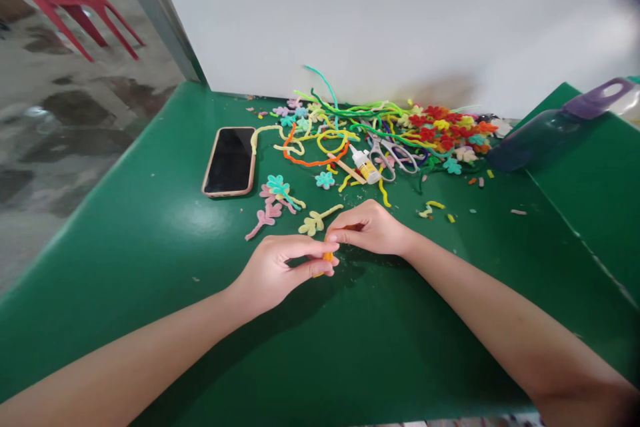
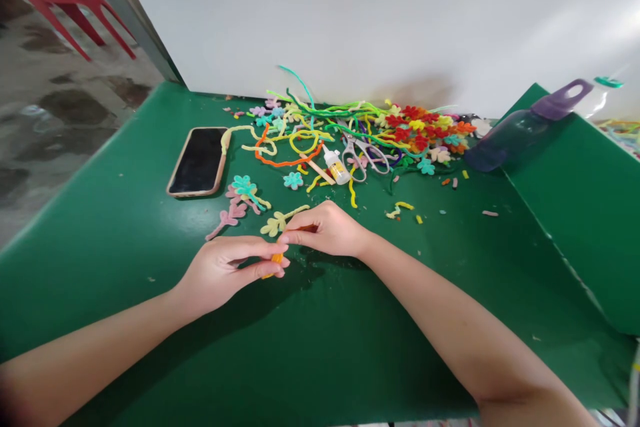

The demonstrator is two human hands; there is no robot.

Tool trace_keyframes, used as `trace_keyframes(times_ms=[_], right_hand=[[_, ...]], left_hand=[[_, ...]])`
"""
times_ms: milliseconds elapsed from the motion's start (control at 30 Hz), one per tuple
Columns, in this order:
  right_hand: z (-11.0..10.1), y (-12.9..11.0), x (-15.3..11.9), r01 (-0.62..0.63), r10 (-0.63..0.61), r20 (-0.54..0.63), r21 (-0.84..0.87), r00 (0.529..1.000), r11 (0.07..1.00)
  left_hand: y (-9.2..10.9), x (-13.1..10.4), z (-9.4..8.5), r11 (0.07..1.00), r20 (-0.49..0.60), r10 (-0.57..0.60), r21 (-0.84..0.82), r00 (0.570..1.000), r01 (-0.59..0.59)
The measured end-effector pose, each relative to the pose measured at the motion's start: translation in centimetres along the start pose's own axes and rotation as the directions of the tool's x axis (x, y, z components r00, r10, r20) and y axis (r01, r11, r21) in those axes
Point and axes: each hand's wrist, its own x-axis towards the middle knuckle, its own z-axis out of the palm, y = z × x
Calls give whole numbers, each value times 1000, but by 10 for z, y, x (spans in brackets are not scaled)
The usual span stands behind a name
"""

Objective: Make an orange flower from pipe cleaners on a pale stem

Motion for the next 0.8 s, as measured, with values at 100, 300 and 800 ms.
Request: trace_keyframes(times_ms=[100,300,800], right_hand=[[1,0,0,-20,19,8,17,1000,1000],[2,-3,-1,-29,48,-201,96,978,995],[-5,8,7,30,433,-382,777,817,629]], left_hand=[[1,0,0,1000,10,-18,-4,1000,18],[4,3,-2,995,35,-85,48,996,83],[0,5,-4,965,-137,-256,-96,957,244]])
